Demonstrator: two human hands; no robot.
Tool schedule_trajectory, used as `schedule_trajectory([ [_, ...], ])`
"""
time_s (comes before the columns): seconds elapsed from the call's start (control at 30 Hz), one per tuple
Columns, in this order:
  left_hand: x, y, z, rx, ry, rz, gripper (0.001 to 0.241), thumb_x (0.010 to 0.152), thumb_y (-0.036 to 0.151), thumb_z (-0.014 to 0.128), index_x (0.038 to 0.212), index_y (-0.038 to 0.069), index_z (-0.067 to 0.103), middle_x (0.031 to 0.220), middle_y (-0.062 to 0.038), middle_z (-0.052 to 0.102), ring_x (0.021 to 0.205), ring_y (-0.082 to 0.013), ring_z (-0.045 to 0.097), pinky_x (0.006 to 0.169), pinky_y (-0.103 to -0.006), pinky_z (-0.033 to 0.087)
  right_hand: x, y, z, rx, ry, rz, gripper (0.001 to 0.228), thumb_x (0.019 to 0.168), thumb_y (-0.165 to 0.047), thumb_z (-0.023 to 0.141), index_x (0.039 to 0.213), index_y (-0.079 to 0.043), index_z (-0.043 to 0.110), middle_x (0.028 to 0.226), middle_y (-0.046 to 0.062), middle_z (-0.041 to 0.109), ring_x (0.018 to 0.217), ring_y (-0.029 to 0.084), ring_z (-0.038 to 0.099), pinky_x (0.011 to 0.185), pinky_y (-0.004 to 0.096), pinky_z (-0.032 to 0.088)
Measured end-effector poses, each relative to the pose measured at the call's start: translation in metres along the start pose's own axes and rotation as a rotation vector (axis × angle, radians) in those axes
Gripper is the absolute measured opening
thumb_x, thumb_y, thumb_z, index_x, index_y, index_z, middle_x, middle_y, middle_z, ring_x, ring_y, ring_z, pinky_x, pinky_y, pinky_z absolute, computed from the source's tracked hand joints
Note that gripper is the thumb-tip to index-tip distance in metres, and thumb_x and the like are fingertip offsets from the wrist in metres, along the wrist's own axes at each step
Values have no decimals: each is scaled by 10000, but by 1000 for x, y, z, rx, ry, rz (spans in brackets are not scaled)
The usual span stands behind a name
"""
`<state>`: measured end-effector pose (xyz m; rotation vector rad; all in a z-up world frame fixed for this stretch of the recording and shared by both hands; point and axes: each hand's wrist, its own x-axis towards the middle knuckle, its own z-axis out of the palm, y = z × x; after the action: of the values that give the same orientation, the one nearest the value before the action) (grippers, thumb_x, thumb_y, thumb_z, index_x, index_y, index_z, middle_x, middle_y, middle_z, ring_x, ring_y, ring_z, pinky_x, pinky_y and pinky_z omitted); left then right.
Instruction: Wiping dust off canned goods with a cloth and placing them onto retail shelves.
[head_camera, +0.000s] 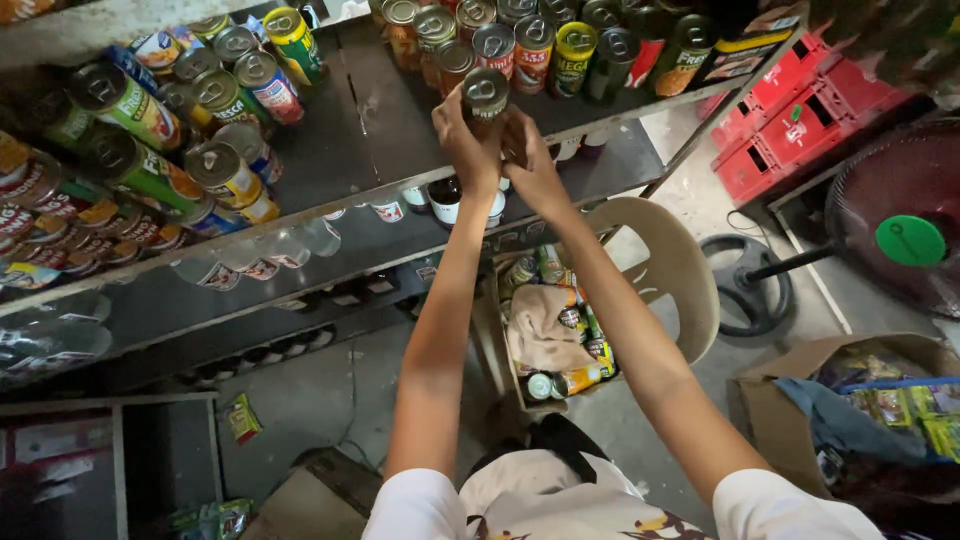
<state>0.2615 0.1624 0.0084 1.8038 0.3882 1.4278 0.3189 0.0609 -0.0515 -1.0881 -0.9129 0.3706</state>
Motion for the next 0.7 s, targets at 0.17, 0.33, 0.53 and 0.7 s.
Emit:
schedule_trajectory([
  [0.17,-9,4,-4,-23,-2,-76,594,874,123,815,1378,30,513,1270,-206,552,1180,-370,579,1015,-451,478,5,17,-10,-37,29,30,855,851,186,521,1622,-49,233,1636,133,376,1550,254,371,1276,411,328],
  [0.33,-36,-8,-2,-22,-209,-479,376,986,127,673,1323,48,525,1294,-191,526,1108,-325,669,982,-415,532,5,-7,0,-123,55,93,668,985,111,551,1604,4,324,1605,158,463,1505,262,452,1266,398,353],
  [0.53,-35,-19,-4,2,-160,-352,414,961,31,604,1368,22,530,1331,-228,527,1211,-393,584,1044,-460,478,18,-24,5,-175,-78,57,718,889,74,523,1580,25,335,1574,188,477,1479,269,453,1247,378,329],
  [0.7,-28,-27,1,-84,-231,-348,541,981,78,534,1513,22,455,1418,-259,484,1268,-418,555,1066,-451,475,26,-43,17,-311,-61,239,658,975,-43,571,1584,11,328,1542,178,493,1375,249,492,1145,340,394],
])
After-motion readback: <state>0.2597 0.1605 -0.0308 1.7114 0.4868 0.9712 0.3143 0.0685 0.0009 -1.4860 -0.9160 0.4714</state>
